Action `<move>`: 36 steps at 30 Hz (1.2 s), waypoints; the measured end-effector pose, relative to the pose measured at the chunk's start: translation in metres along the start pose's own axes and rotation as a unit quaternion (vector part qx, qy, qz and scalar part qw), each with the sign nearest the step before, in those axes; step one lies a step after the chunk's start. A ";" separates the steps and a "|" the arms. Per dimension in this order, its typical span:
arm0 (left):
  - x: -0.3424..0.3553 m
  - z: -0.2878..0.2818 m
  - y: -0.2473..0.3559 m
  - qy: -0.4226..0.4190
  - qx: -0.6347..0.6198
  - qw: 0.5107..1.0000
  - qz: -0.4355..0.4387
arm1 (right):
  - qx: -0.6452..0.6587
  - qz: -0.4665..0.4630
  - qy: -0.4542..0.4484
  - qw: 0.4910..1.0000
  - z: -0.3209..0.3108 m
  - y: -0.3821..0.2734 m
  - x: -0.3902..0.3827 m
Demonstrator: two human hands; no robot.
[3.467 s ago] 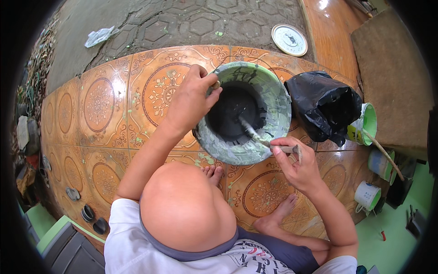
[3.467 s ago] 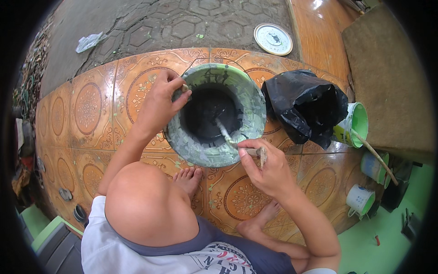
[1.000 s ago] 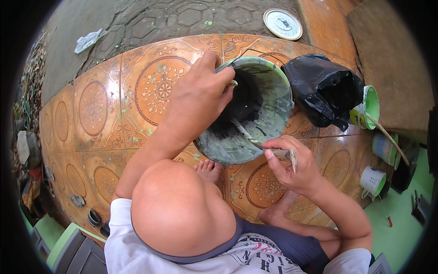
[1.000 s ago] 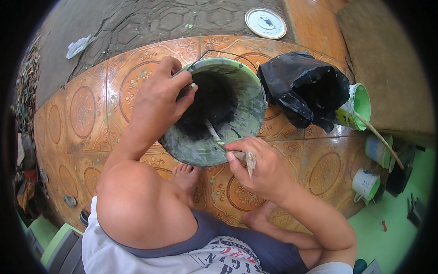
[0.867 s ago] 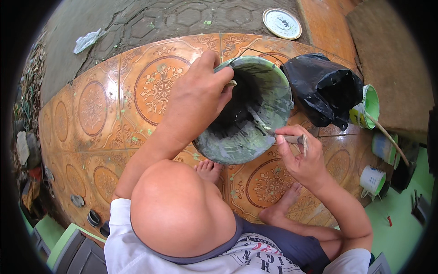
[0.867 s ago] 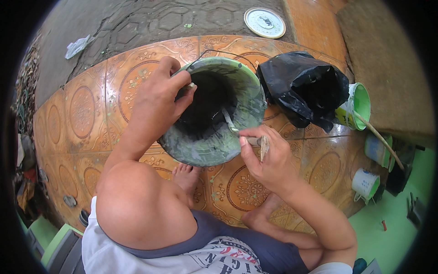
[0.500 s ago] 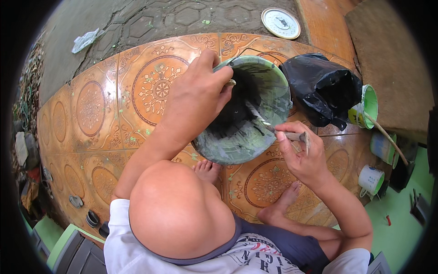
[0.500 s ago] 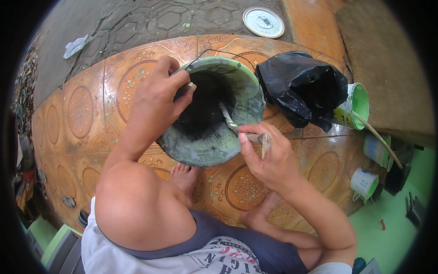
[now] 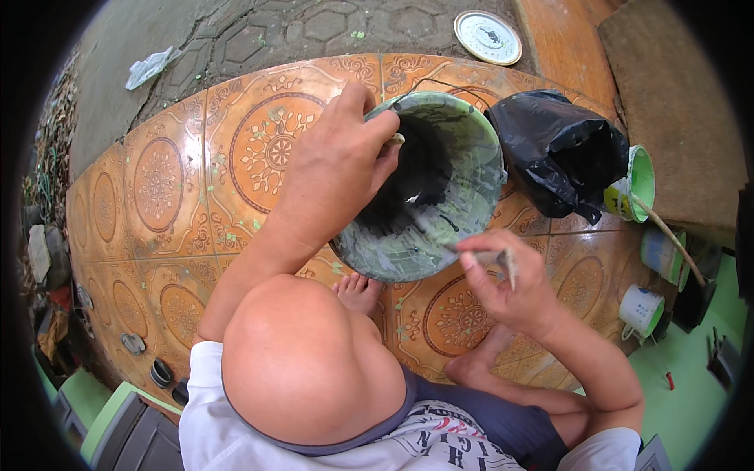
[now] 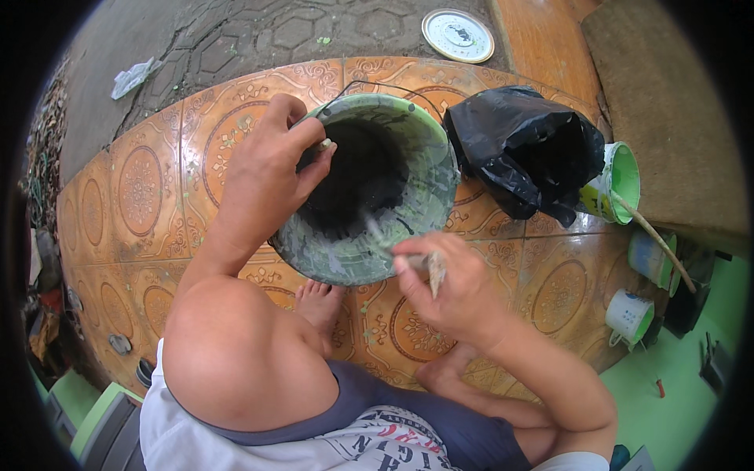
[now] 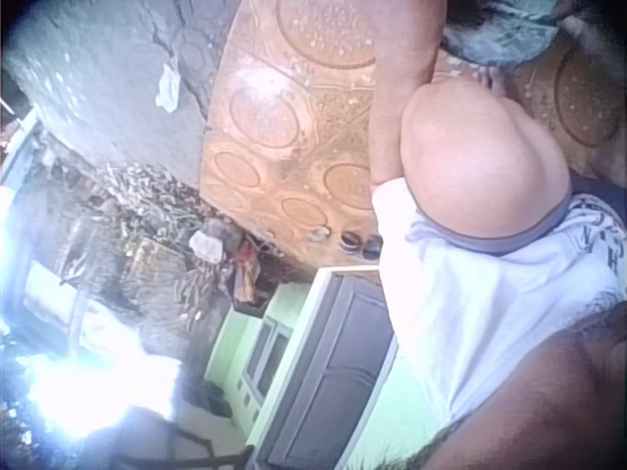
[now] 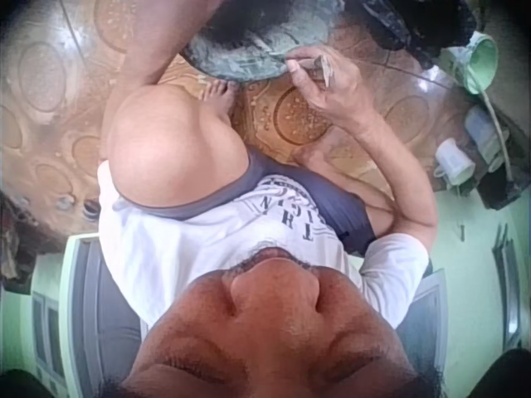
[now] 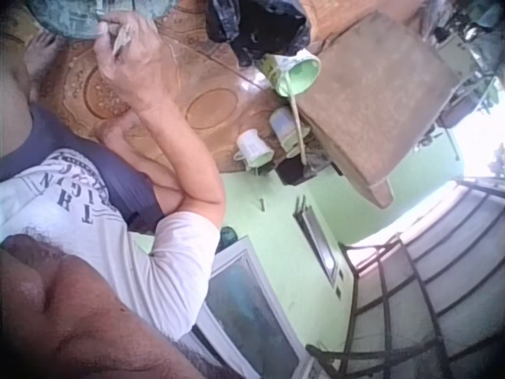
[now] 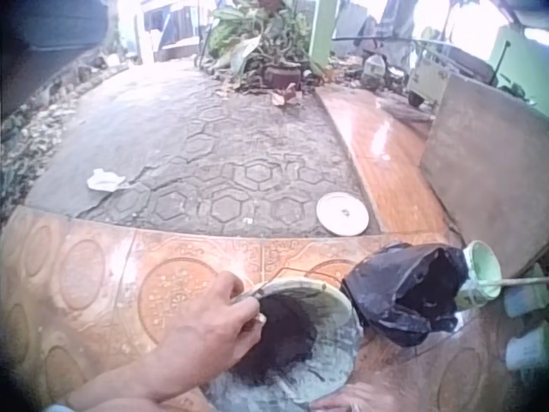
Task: The person paints the door frame with a brush using dark paint from a bucket. They sit on the floor, dip the brush repeatedly, and apply paint to the lower sections of the frame. Later, they move outside to add more paint from a black bag into the bucket and stir it before returning inside.
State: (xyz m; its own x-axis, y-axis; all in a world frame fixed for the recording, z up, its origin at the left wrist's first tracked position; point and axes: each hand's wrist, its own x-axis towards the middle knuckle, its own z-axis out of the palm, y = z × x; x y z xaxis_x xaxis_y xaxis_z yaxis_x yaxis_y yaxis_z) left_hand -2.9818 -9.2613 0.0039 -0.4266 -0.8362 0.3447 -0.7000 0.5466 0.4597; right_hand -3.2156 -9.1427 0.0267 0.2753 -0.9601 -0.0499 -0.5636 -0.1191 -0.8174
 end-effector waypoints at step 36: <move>-0.003 -0.003 -0.002 -0.007 0.005 1.000 -0.012 | 0.040 0.053 0.039 0.997 0.003 -0.002 0.009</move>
State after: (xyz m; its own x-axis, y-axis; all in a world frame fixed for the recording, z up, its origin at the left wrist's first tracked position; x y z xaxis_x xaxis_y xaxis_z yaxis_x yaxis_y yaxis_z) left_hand -2.9774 -9.2603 0.0040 -0.4173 -0.8495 0.3228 -0.7152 0.5261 0.4601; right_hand -3.2095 -9.1499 0.0263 0.1548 -0.9833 -0.0959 -0.5220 0.0011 -0.8530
